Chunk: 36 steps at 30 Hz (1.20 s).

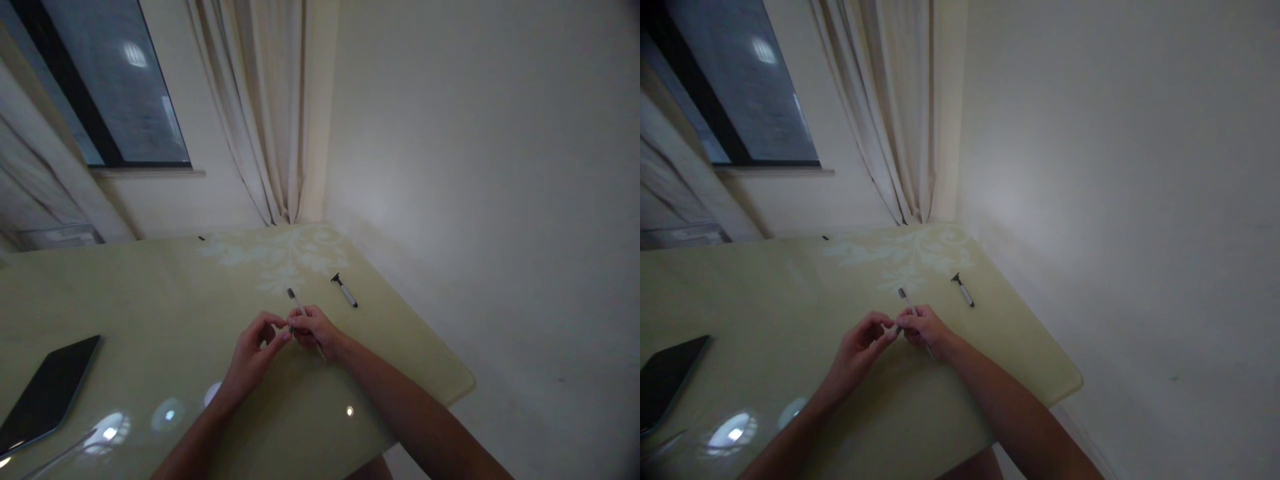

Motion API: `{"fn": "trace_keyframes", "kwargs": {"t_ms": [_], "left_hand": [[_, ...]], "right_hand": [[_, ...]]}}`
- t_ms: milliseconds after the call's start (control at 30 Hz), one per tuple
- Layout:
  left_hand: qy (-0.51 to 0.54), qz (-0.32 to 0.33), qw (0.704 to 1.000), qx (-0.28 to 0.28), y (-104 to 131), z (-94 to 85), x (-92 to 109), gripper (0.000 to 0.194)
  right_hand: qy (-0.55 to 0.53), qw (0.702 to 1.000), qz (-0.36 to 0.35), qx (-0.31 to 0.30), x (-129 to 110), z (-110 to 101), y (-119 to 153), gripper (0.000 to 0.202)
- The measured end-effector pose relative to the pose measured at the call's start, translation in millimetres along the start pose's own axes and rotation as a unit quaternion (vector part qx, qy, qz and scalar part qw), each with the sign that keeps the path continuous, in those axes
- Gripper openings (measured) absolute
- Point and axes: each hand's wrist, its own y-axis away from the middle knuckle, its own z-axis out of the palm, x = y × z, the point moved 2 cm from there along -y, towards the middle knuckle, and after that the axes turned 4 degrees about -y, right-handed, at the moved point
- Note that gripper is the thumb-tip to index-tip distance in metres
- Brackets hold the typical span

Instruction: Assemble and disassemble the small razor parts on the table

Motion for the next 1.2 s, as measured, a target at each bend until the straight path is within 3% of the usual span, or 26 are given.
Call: {"fn": "trace_keyframes", "kwargs": {"t_ms": [167,400,533,633,733,833,1000,1200], "left_hand": [[-0.012,0.019,0.999,-0.033,1,3.6,-3,0.041],[-0.003,-0.004,1.0,-0.016,-1,1.0,-5,0.035],[0.032,-0.064,0.997,-0.002,-6,-7.9,-8,0.044],[0.067,-0.107,0.992,0.011,-8,-13.1,-8,0.049],[0.084,-0.104,0.991,0.015,-8,-14.0,-6,0.047],[0.078,-0.103,0.991,0.021,-8,-13.3,-5,0.047],[0.102,-0.106,0.989,0.023,-7,-13.5,-8,0.047],[0.102,-0.106,0.988,0.038,-8,-15.4,-8,0.048]], "right_hand": [[0.032,0.999,0.0,-0.013,0,1,2,0.035],[0.102,0.994,-0.028,-0.023,0,-3,-2,0.046],[0.226,0.969,-0.094,-0.024,-10,-7,4,0.061],[0.298,0.946,-0.116,-0.047,-16,-5,10,0.059],[0.333,0.932,-0.126,-0.068,-18,-2,12,0.057],[0.341,0.929,-0.144,-0.033,-20,-3,10,0.058],[0.307,0.941,-0.113,-0.084,-16,-2,10,0.053],[0.306,0.943,-0.114,-0.073,-16,-1,11,0.053]]}}
